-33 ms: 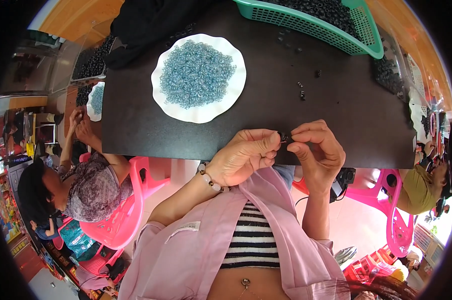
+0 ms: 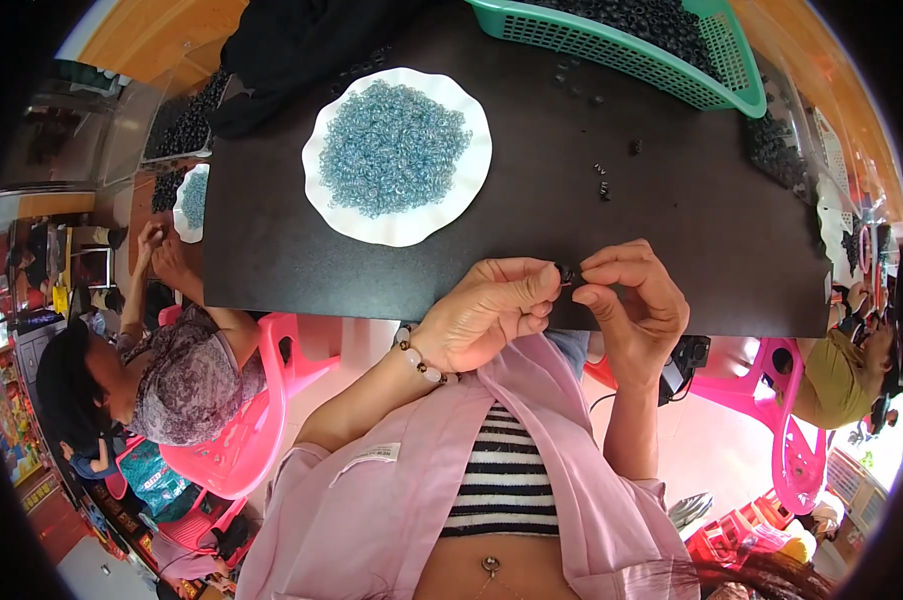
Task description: Manually assembling or sorting small black components with light blue beads at a workstation.
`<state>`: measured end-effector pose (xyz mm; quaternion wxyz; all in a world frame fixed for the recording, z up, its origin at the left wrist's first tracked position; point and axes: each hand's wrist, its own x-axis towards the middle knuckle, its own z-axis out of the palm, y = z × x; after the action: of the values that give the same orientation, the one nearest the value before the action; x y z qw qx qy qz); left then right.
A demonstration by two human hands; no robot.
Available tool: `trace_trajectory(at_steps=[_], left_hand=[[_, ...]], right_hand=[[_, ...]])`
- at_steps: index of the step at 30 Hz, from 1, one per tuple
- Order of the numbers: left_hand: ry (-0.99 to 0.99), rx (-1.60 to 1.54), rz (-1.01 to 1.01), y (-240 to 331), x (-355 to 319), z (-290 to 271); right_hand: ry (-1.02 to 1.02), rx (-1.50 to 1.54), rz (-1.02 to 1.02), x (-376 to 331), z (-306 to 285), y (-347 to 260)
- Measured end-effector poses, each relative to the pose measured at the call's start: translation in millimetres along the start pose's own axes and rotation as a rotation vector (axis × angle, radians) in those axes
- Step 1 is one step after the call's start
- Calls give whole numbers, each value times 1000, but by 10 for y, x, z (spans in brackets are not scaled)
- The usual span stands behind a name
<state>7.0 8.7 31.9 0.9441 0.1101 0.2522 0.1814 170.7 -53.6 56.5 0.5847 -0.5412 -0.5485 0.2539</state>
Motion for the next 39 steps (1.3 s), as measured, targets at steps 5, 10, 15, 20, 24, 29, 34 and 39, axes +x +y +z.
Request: trace_trajectory(at_steps=[5, 10, 15, 20, 24, 29, 34, 39], left_hand=[[-7, 36, 22, 0, -11, -7], [14, 98, 78, -5, -10, -32], [13, 296, 134, 109, -54, -7], [-23, 459, 109, 172, -89, 53], [-28, 416, 92, 146, -128, 71], [-44, 354, 125, 79, -134, 17], [-6, 388, 117, 103, -154, 39], [-2, 386, 109, 120, -177, 94]], right_hand=[[-5, -16, 24, 7, 11, -19], [-41, -16, 21, 1, 7, 5], [-115, 281, 324, 44, 23, -45], [-303, 339, 204, 81, -23, 88], [-347, 279, 72, 42, -18, 128], [-276, 234, 74, -27, 8, 87], [-246, 130, -34, -30, 36, 115], [-204, 109, -57, -44, 61, 76]])
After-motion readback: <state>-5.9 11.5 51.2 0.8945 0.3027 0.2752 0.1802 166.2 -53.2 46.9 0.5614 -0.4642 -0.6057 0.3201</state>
